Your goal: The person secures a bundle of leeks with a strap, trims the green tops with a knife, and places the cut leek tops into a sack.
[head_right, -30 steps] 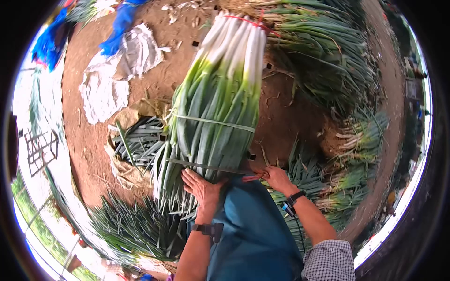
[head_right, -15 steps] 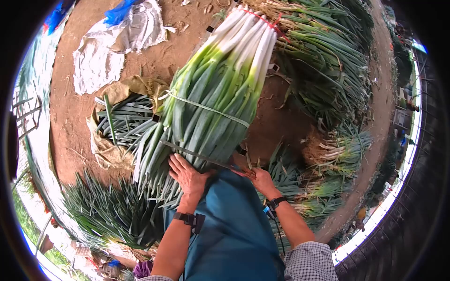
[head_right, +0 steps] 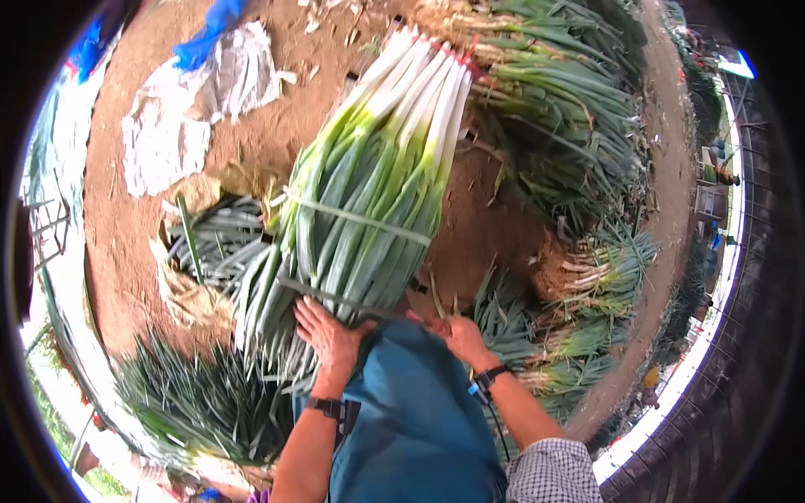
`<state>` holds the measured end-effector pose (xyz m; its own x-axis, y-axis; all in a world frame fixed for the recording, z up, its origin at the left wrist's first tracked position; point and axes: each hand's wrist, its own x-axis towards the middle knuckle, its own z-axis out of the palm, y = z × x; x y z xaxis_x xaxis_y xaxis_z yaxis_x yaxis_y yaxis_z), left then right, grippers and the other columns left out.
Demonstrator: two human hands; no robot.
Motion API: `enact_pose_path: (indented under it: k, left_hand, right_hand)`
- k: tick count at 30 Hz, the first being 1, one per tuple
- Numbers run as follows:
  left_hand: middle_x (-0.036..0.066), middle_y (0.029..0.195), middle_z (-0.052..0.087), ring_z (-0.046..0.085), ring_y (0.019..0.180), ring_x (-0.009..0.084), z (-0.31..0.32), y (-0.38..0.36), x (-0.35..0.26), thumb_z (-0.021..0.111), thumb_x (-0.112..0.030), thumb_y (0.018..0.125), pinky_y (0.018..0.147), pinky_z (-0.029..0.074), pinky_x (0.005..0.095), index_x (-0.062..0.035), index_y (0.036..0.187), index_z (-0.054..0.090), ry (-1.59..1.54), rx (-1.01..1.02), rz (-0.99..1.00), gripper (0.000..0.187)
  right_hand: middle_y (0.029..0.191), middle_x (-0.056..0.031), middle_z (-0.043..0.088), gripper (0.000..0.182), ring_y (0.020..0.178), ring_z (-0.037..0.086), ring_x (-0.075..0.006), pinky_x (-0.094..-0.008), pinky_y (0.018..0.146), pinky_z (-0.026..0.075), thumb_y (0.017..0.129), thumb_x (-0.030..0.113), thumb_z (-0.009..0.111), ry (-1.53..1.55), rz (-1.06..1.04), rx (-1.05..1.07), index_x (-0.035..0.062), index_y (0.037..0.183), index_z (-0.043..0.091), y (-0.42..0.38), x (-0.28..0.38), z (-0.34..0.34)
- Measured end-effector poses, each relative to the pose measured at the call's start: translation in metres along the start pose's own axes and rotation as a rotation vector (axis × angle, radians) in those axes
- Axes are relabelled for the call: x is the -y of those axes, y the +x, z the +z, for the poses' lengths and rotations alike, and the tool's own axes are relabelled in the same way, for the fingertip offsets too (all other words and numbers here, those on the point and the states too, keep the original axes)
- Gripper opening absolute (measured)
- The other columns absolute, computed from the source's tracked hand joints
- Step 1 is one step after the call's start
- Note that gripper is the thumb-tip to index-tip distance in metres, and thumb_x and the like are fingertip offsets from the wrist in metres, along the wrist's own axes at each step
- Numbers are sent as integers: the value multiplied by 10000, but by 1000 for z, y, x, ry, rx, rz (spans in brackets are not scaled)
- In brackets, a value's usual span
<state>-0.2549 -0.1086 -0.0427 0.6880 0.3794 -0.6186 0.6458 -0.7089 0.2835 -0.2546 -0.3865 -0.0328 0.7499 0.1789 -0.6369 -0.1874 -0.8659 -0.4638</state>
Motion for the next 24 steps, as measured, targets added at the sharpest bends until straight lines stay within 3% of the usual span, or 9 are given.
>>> enact_pose_path:
  k: [8,24]
  left_hand:
    - [330,1569,109,102,1472,467,3,-1,3,892,-565,530,1155,160,602,108,1501,81,-4,-3,25,1433]
    - [299,1570,128,114,1471,449,1,-1,3,886,-554,554,1155,164,603,123,1489,105,7,-27,40,1394]
  right_hand:
    - [809,-213,622,343,815,619,-422,-472,683,492,879,335,711,2,-106,-69,2,849,635,-1,-21,7]
    - [801,-221,600,350,759,591,-442,-484,639,458,899,323,690,-15,-88,-42,-16,869,607,-3,-29,13]
